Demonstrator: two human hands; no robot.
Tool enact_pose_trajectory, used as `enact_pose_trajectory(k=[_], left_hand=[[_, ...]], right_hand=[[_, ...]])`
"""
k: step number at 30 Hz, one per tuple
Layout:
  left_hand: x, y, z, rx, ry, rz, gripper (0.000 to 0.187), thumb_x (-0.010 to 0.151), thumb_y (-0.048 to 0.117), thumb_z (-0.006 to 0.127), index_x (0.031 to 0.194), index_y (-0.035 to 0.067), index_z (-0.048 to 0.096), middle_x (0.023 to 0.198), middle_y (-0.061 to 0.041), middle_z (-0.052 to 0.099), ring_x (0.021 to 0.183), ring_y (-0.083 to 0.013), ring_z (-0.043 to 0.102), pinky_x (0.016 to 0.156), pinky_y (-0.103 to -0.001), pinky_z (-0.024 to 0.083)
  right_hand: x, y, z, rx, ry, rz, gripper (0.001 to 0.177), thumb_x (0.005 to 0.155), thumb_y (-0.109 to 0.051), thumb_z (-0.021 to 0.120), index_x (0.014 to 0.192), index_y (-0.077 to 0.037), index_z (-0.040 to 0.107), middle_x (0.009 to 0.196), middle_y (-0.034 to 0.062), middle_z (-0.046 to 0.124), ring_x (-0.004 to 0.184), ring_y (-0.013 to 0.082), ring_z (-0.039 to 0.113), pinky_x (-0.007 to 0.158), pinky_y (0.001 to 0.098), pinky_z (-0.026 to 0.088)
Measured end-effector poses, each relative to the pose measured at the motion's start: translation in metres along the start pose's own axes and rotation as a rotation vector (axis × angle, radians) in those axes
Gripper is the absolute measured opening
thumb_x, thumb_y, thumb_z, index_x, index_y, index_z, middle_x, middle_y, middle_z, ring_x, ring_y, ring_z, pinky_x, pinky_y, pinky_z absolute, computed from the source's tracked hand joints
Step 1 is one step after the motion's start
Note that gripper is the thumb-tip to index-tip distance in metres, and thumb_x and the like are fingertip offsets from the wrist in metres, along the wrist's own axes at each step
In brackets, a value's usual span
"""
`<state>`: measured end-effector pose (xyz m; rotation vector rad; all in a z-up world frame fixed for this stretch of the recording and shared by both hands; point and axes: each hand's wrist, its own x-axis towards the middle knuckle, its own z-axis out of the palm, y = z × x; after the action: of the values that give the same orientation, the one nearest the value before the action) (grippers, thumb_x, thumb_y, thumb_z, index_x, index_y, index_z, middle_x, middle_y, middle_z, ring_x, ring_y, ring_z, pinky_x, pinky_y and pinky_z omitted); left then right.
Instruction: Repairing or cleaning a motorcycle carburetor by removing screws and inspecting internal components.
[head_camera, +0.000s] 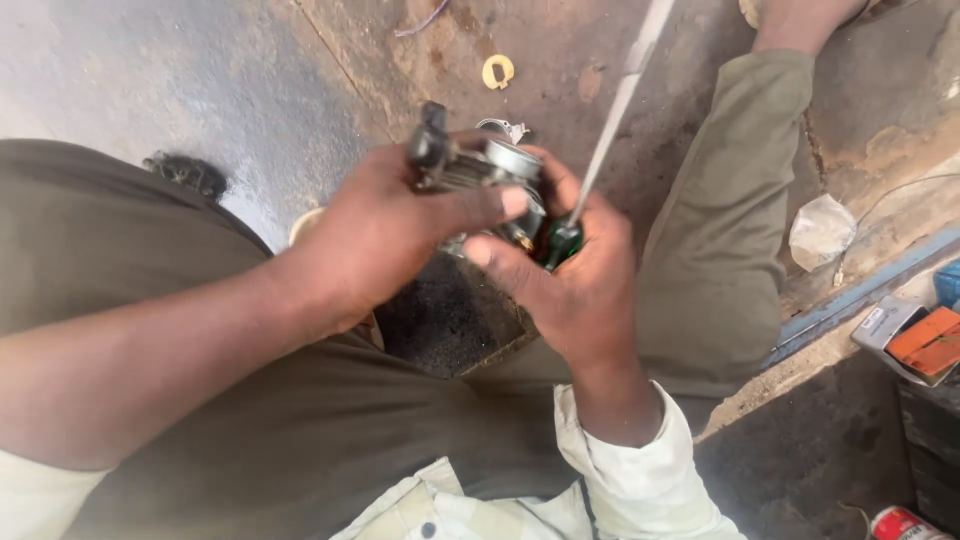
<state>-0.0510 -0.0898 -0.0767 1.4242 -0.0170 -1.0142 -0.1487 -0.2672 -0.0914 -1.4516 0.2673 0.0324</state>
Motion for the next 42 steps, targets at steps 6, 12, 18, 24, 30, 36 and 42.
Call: enact_pose_trajectory(k=[6, 12, 18, 24, 30, 36, 42], left_hand=[[-0.006, 0.008, -0.011, -0.199, 0.095, -0.104, 0.038, 0.086, 0.037, 0.078, 0.107, 0.005, 0.076, 0.101, -0.010, 0.078, 0.096, -0.0235, 0.071, 0.082, -0.037, 0.054], [-0.014, 0.037, -0.026, -0.543, 0.196, 0.106, 0.024, 0.092, 0.027, 0.071, 0.103, 0.006, 0.073, 0.104, -0.005, 0.074, 0.106, -0.0200, 0.070, 0.099, -0.041, 0.054], [-0.024, 0.050, -0.029, -0.705, 0.149, 0.206, 0.020, 0.103, 0.019, 0.062, 0.109, 0.002, 0.070, 0.107, -0.008, 0.072, 0.106, -0.0215, 0.070, 0.106, -0.045, 0.058], [-0.028, 0.061, -0.029, -0.635, 0.326, 0.096, 0.021, 0.103, 0.021, 0.058, 0.104, 0.003, 0.070, 0.097, -0.006, 0.073, 0.094, -0.0183, 0.070, 0.096, -0.041, 0.057], [-0.022, 0.046, -0.032, -0.574, 0.304, 0.075, 0.032, 0.104, 0.034, 0.056, 0.111, 0.006, 0.069, 0.104, -0.005, 0.074, 0.102, -0.0174, 0.069, 0.105, -0.039, 0.052], [-0.014, 0.056, -0.028, -0.651, 0.296, -0.080, 0.030, 0.101, 0.032, 0.060, 0.108, 0.004, 0.068, 0.099, -0.008, 0.074, 0.096, -0.0202, 0.072, 0.095, -0.041, 0.057], [-0.015, 0.046, -0.032, -0.628, 0.248, -0.153, 0.032, 0.100, 0.035, 0.066, 0.108, 0.003, 0.068, 0.095, -0.011, 0.073, 0.088, -0.0235, 0.072, 0.082, -0.044, 0.061]], right_hand=[[0.021, 0.011, -0.053, 0.051, 0.053, -0.083, 0.044, 0.100, -0.035, 0.068, 0.128, -0.001, 0.068, 0.094, 0.0098, 0.076, 0.055, 0.0040, 0.059, 0.047, 0.0188, 0.047], [0.076, 0.157, -0.131, -0.279, 0.357, 0.275, 0.022, 0.105, -0.017, 0.063, 0.121, -0.007, 0.076, 0.092, 0.0073, 0.079, 0.061, 0.0069, 0.067, 0.050, 0.0220, 0.054], [0.100, 0.207, -0.125, -0.543, 0.406, 0.430, 0.019, 0.091, -0.007, 0.072, 0.109, -0.007, 0.079, 0.084, 0.0061, 0.077, 0.055, 0.0125, 0.063, 0.047, 0.0264, 0.048], [0.123, 0.239, -0.111, -0.800, 0.376, 0.258, 0.019, 0.081, -0.014, 0.087, 0.098, -0.007, 0.083, 0.080, 0.0063, 0.078, 0.068, 0.0138, 0.072, 0.064, 0.0316, 0.056], [0.179, 0.234, -0.062, -0.995, 0.210, 0.074, 0.052, 0.077, -0.030, 0.094, 0.120, -0.007, 0.073, 0.107, 0.0097, 0.072, 0.098, 0.0229, 0.071, 0.084, 0.0381, 0.057], [0.208, 0.261, -0.039, -1.137, 0.207, -0.006, 0.070, 0.075, -0.034, 0.093, 0.134, -0.012, 0.063, 0.124, 0.0115, 0.064, 0.106, 0.0313, 0.067, 0.083, 0.0454, 0.056], [0.200, 0.233, -0.077, -0.691, 0.282, 0.003, 0.048, 0.084, -0.025, 0.083, 0.126, -0.010, 0.068, 0.111, 0.0126, 0.067, 0.081, 0.0217, 0.060, 0.065, 0.0360, 0.052]])
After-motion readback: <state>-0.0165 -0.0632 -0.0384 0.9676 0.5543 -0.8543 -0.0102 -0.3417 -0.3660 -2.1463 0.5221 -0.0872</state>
